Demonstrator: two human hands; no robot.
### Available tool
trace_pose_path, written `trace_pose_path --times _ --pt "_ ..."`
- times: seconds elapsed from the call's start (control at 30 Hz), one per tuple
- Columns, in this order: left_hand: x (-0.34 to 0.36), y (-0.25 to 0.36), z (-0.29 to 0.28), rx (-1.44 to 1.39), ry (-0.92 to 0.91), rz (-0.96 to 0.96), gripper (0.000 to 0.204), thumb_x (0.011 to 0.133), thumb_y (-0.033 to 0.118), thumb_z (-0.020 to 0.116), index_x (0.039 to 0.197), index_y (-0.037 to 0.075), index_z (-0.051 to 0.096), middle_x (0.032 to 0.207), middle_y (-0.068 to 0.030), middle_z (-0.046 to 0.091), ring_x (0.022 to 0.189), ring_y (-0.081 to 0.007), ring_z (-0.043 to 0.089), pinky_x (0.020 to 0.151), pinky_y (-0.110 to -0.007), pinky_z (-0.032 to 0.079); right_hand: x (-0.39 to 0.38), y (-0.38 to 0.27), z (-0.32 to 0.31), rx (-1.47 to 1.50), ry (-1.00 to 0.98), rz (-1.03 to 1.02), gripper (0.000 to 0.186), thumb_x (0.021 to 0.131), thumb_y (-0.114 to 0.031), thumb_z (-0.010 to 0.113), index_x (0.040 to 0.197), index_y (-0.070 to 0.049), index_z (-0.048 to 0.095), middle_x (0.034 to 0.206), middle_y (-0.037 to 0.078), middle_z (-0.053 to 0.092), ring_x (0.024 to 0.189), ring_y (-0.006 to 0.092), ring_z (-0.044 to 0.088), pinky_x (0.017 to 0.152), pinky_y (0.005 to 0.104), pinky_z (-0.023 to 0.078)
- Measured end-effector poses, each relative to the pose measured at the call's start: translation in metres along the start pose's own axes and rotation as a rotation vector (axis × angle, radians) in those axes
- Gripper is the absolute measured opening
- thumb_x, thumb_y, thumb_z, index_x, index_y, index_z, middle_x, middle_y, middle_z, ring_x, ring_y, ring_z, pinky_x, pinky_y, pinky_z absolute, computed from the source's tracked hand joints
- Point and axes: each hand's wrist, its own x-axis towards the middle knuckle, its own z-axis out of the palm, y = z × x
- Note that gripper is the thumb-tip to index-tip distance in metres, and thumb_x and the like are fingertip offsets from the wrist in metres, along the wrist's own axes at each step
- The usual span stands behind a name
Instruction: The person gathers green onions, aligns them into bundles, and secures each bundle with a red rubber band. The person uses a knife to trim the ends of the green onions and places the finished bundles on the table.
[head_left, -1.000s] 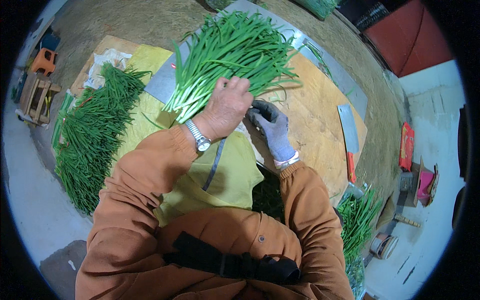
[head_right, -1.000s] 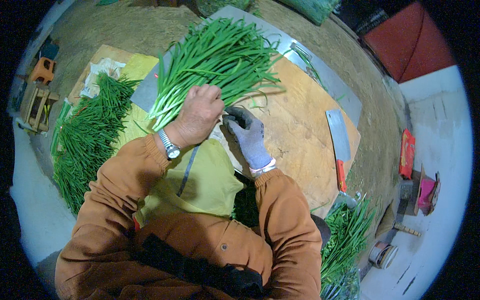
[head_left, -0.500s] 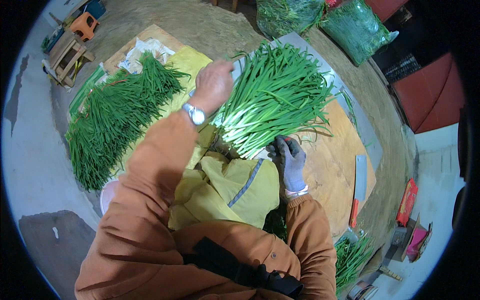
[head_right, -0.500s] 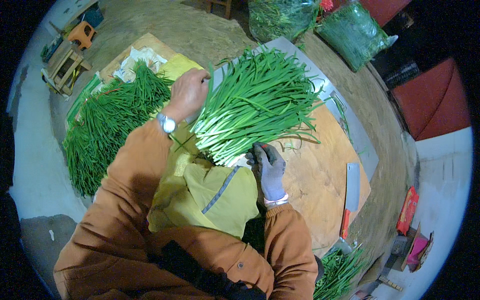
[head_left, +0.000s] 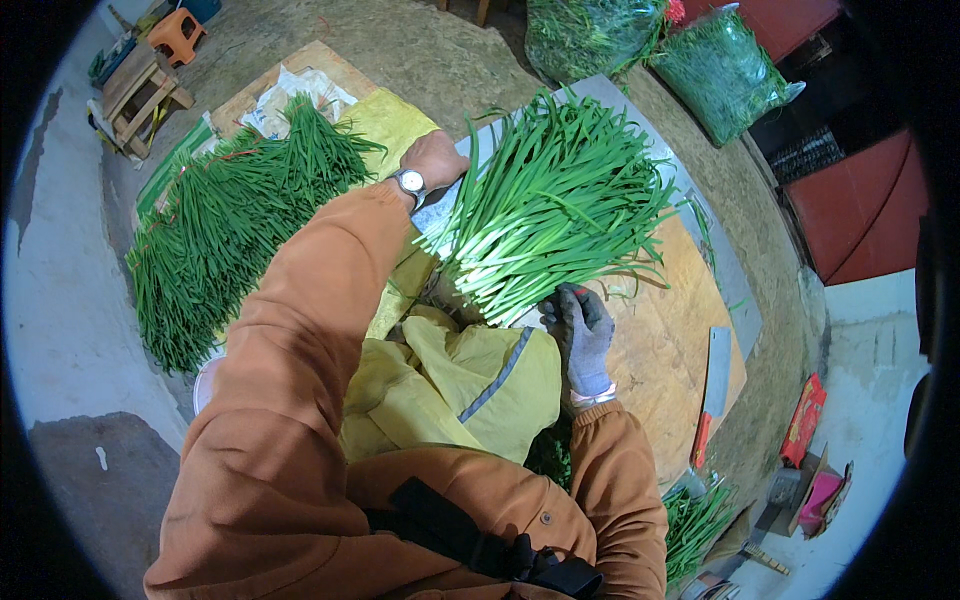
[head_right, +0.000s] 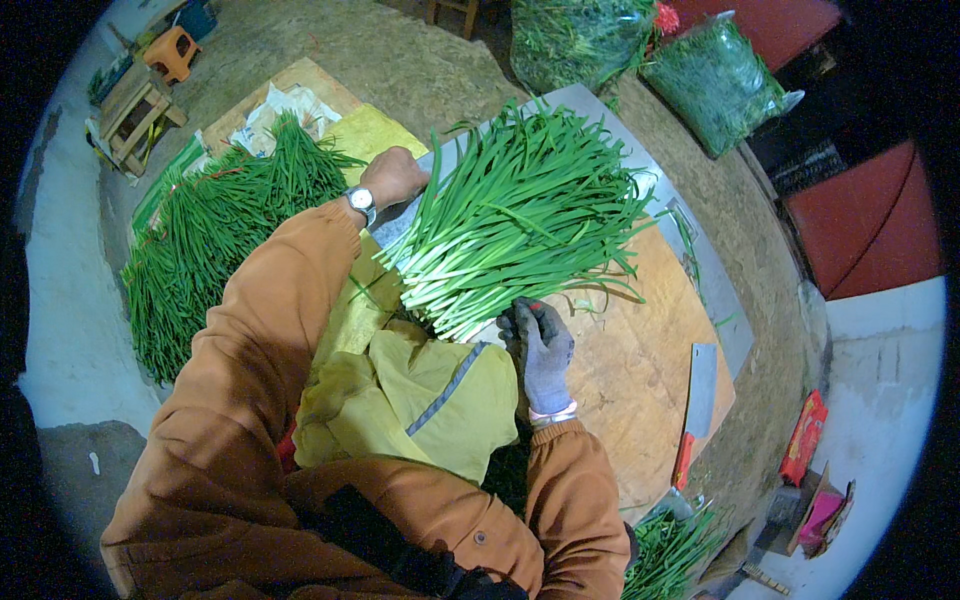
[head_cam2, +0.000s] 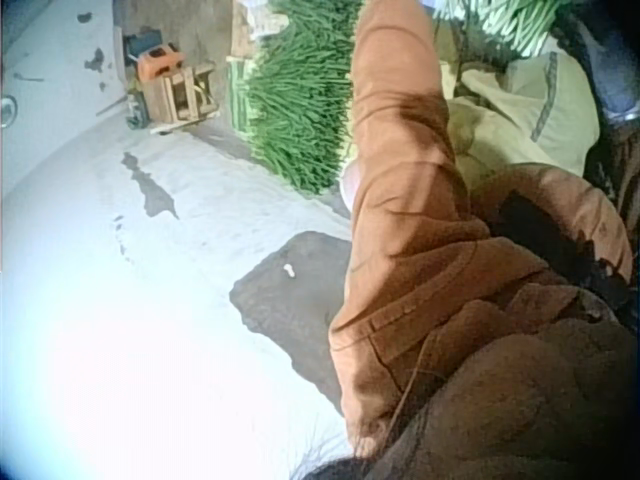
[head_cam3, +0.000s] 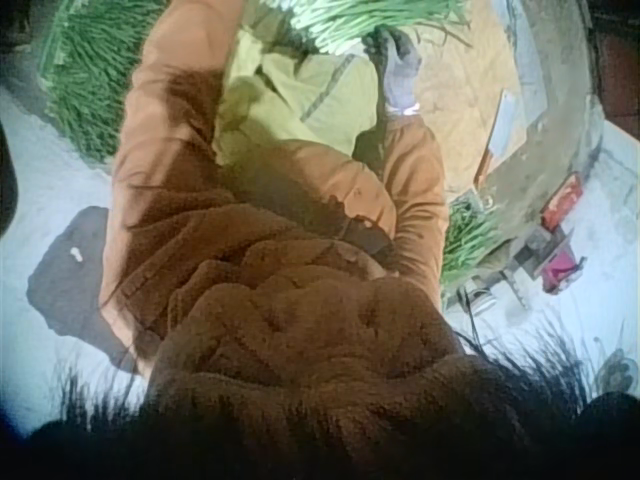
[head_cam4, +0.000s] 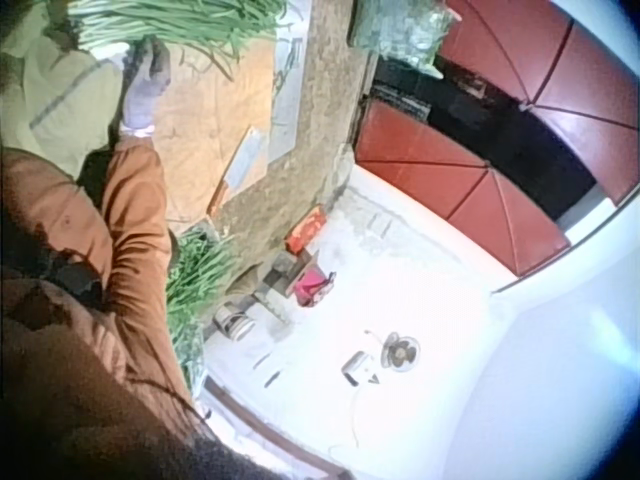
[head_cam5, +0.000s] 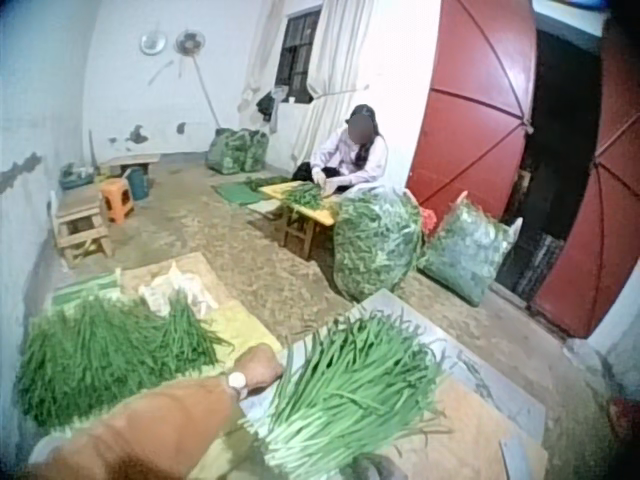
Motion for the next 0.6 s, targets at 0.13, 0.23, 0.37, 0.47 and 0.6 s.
trace_pose_path --times 0.13,0.23,0.37,0.47,0.6 --pt "0.000 -0.011 0.012 -0.103 0.150 0.228 0.027 0.075 0.023 0.072 0.100 0.011 0.072 0.098 -0.0172 0.072 0.091 -0.0342 0.069 0.079 -0.040 0.053 -0.001 -0.001 0.000 0.008 0.000 0.012 0.016 0.096 -0.011 0.063 0.107 0.000 0.063 0.089 0.009 0.069 0.074 0.0142 0.065 0.064 0.0244 0.051" --pt "0.008 -0.023 0.012 -0.118 0.079 0.362 0.023 0.078 0.021 0.070 0.097 0.009 0.071 0.097 -0.0151 0.072 0.090 -0.0328 0.068 0.078 -0.041 0.053 -0.002 -0.003 0.001 -0.029 0.009 0.002 0.015 0.096 -0.011 0.062 0.106 0.000 0.063 0.090 0.009 0.069 0.075 0.0148 0.066 0.064 0.0250 0.052" --pt "0.013 -0.032 0.008 -0.086 0.035 0.472 0.012 0.082 0.015 0.065 0.086 0.005 0.067 0.088 -0.0153 0.070 0.083 -0.0331 0.068 0.074 -0.041 0.052 -0.003 -0.004 0.003 -0.013 0.009 0.001 0.015 0.096 -0.011 0.062 0.106 0.001 0.063 0.091 0.009 0.069 0.075 0.0152 0.066 0.065 0.0253 0.052" --pt "0.011 -0.032 0.009 0.018 0.078 0.516 0.010 0.084 0.012 0.063 0.081 0.003 0.064 0.084 -0.0158 0.069 0.079 -0.0323 0.067 0.071 -0.040 0.052 -0.002 -0.004 0.002 -0.040 -0.008 -0.010 0.015 0.096 -0.011 0.061 0.107 0.001 0.063 0.090 0.009 0.069 0.074 0.0148 0.066 0.065 0.0251 0.052" --pt "0.008 -0.030 0.014 0.034 0.099 0.477 0.009 0.084 0.010 0.063 0.081 0.001 0.064 0.083 -0.0160 0.069 0.076 -0.0292 0.067 0.070 -0.038 0.052 -0.001 -0.002 -0.001 -0.114 -0.032 -0.058 0.016 0.097 -0.011 0.061 0.107 0.001 0.063 0.090 0.009 0.069 0.074 0.0140 0.065 0.065 0.0247 0.052"
